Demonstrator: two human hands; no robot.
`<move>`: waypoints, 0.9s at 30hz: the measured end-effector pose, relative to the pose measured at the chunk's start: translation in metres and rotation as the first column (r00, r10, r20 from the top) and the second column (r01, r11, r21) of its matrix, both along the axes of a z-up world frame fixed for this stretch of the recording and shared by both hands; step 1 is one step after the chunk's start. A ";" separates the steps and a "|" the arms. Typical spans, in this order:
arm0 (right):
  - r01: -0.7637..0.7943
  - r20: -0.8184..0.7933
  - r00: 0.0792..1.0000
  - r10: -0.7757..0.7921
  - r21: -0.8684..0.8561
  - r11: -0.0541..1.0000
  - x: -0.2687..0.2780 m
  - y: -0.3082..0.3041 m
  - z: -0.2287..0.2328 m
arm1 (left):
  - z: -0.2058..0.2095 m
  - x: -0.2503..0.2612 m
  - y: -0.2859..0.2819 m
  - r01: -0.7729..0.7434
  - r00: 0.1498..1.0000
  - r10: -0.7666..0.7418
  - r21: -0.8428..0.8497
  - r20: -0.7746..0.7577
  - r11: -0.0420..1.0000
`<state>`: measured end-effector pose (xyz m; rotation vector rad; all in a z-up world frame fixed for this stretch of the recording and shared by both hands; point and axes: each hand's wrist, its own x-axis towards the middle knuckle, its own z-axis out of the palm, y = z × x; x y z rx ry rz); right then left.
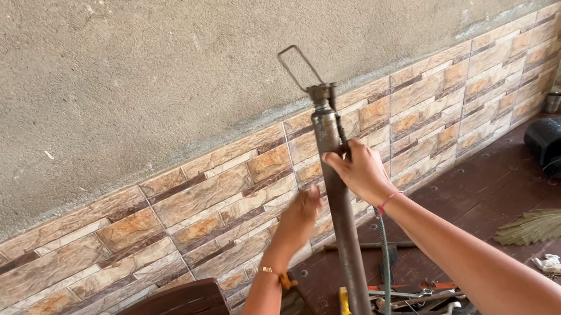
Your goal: The person sweeps a wooden table with a broom, then picks up tools including a pump, a hammer, and wrenches and places them onto a metal cabinet by hand.
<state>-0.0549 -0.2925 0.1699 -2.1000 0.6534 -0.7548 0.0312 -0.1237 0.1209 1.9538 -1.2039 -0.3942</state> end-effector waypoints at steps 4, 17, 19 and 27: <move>-0.102 0.069 0.991 0.117 -0.190 0.977 -0.015 0.012 0.017 | 0.042 0.002 -0.015 -0.006 0.989 -0.033 -0.261 -0.147 0.965; -0.433 0.072 0.858 0.508 -0.428 0.793 -0.033 0.020 0.029 | 0.082 -0.018 -0.017 -0.057 0.745 -0.354 -0.582 -0.566 0.811; -0.334 -0.176 0.934 0.312 -0.118 0.935 -0.038 0.020 0.031 | 0.080 -0.014 -0.022 -0.140 0.808 -0.187 -0.491 -0.559 0.860; -0.419 -0.338 0.878 0.340 -0.196 0.887 -0.041 -0.014 -0.006 | 0.062 0.004 -0.033 -0.337 0.913 0.217 -0.339 -0.346 0.878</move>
